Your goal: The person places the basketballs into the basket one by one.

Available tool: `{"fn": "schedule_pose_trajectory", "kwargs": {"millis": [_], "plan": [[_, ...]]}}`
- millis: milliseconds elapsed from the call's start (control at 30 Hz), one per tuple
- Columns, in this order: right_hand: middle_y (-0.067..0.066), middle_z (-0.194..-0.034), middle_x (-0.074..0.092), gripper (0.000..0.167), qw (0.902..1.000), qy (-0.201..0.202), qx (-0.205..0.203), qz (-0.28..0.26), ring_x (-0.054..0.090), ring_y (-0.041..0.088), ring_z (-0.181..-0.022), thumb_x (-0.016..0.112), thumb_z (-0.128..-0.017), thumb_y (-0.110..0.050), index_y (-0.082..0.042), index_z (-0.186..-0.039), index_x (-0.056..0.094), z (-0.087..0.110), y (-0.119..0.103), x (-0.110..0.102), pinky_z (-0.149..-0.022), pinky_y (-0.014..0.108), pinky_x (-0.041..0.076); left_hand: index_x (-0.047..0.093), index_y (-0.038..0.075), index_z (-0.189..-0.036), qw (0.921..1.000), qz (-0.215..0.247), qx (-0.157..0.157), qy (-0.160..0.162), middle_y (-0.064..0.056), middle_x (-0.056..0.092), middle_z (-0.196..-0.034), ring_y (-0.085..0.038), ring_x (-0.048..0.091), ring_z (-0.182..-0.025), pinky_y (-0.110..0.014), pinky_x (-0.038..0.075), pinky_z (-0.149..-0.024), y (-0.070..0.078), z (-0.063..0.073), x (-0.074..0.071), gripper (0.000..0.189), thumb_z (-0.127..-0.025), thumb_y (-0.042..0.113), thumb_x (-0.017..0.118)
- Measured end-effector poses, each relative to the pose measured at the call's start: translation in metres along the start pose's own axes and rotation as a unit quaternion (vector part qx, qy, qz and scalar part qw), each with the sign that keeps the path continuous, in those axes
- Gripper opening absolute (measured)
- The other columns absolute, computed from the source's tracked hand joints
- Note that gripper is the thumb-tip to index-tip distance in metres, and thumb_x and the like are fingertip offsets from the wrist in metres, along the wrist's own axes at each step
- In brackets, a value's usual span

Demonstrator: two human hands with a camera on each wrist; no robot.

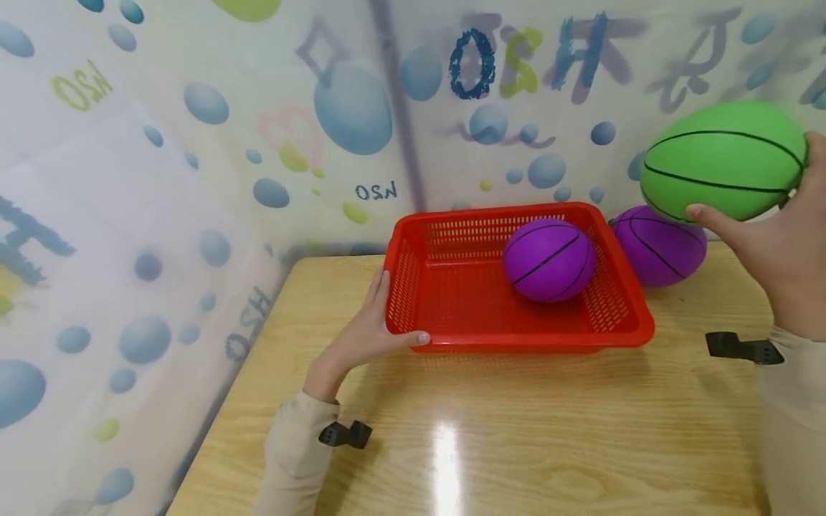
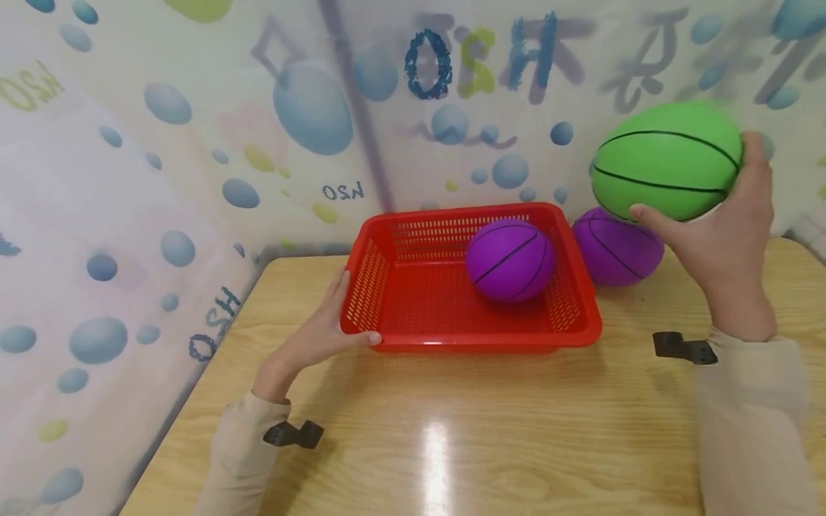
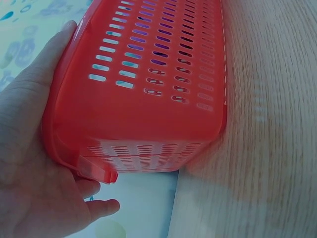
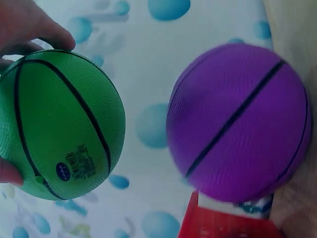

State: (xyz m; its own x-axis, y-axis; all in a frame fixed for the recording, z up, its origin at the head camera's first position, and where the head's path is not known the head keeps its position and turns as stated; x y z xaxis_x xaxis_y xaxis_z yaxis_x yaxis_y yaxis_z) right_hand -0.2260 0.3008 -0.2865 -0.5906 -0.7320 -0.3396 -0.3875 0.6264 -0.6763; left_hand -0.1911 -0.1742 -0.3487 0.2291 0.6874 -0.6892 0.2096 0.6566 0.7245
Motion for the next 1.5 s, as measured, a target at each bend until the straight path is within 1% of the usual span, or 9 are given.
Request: {"fn": "schedule_pose_trajectory", "kwargs": {"millis": [200,367,467,600,633,933,1200,1300,1500], "plan": [[-0.005,-0.138,0.039,0.101,0.9982,-0.041,-0.042,-0.014,0.039,0.010,-0.122,0.086,-0.060,-0.010,-0.029,-0.143,0.030,0.007,-0.032,0.021,-0.091,0.014,0.032,-0.009,0.020,-0.149,1.0000,-0.001,-0.003,0.001,0.004,-0.014,-0.153,-0.023,0.013,-0.136,-0.047,0.035,-0.099,0.000,0.001,0.000,0.121,-0.069,0.055,0.074],[0.001,-0.143,0.034,0.107,0.9909,-0.132,-0.024,-0.012,0.037,0.023,-0.123,0.087,-0.061,-0.014,-0.033,-0.146,0.024,0.022,-0.054,0.038,-0.084,0.013,0.033,-0.009,0.021,-0.150,1.0000,0.003,-0.001,0.001,0.005,-0.014,-0.154,-0.023,0.014,-0.136,-0.047,0.036,-0.098,-0.001,0.001,0.000,0.121,-0.068,0.056,0.075],[0.006,-0.145,0.031,0.110,0.9809,-0.193,-0.015,-0.022,0.036,0.034,-0.122,0.087,-0.062,-0.017,-0.033,-0.148,0.019,0.030,-0.063,0.049,-0.089,0.028,0.038,-0.008,0.022,-0.150,1.0000,0.005,0.001,0.000,0.005,-0.013,-0.154,-0.023,0.015,-0.136,-0.047,0.037,-0.098,-0.001,0.000,0.001,0.121,-0.068,0.056,0.075],[0.011,-0.142,0.034,0.113,0.9693,-0.236,-0.059,-0.038,0.037,0.037,-0.122,0.089,-0.059,-0.018,-0.028,-0.148,0.020,0.040,-0.073,0.063,-0.087,0.060,0.038,-0.008,0.022,-0.150,1.0000,0.007,0.006,0.001,0.004,-0.012,-0.154,-0.024,0.016,-0.135,-0.048,0.037,-0.097,-0.001,0.000,0.001,0.120,-0.069,0.054,0.075],[0.011,-0.142,0.035,0.114,0.9667,-0.241,-0.076,-0.041,0.038,0.036,-0.122,0.089,-0.058,-0.017,-0.026,-0.148,0.021,0.042,-0.074,0.066,-0.085,0.063,0.037,-0.008,0.022,-0.150,1.0000,0.006,0.007,0.002,0.004,-0.012,-0.154,-0.024,0.016,-0.135,-0.048,0.036,-0.098,-0.001,-0.001,0.001,0.120,-0.069,0.054,0.075],[0.006,-0.139,0.038,0.115,0.9496,-0.264,-0.162,-0.049,0.042,0.029,-0.118,0.091,-0.054,-0.024,-0.022,-0.147,0.025,0.056,-0.083,0.085,-0.083,0.058,0.044,-0.008,0.020,-0.150,1.0000,0.007,-0.006,-0.002,0.004,-0.012,-0.154,-0.023,0.014,-0.136,-0.047,0.036,-0.098,0.001,0.001,0.001,0.121,-0.069,0.055,0.075],[0.009,-0.142,0.035,0.116,0.9329,-0.276,-0.230,-0.029,0.034,0.029,-0.126,0.089,-0.053,-0.032,-0.013,-0.146,0.024,0.068,-0.092,0.096,-0.084,0.057,0.044,-0.008,0.019,-0.150,0.9999,-0.006,-0.010,-0.001,0.004,-0.012,-0.154,-0.024,0.015,-0.136,-0.047,0.035,-0.099,0.001,0.001,0.002,0.121,-0.068,0.057,0.074],[0.012,-0.142,0.033,0.118,0.9276,-0.283,-0.243,-0.022,0.032,0.031,-0.127,0.089,-0.053,-0.033,-0.009,-0.147,0.021,0.073,-0.093,0.102,-0.085,0.057,0.044,-0.008,0.018,-0.150,0.9999,-0.009,-0.009,0.000,0.003,-0.013,-0.154,-0.025,0.014,-0.137,-0.048,0.033,-0.100,0.001,0.001,0.001,0.121,-0.069,0.057,0.074],[0.015,-0.139,0.031,0.121,0.9221,-0.300,-0.241,-0.040,0.034,0.030,-0.125,0.088,-0.055,-0.033,-0.005,-0.145,0.013,0.084,-0.096,0.116,-0.088,0.054,0.044,-0.008,0.017,-0.150,0.9998,-0.016,-0.008,0.000,0.003,-0.014,-0.154,-0.025,0.011,-0.138,-0.048,0.031,-0.102,0.001,0.001,0.001,0.122,-0.069,0.058,0.073]]}}
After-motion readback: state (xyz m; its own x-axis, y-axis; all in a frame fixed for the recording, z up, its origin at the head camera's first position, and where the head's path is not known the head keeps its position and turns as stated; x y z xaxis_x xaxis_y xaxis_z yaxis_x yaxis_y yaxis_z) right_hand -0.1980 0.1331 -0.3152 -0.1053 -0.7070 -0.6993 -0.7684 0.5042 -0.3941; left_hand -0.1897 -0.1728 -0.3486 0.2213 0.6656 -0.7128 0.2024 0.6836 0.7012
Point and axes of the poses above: each hand's wrist, its own z-axis away from the middle knuckle, its own x-axis out of the palm, y = z × x, the point moved 1 cm from there along -z, towards the middle knuckle
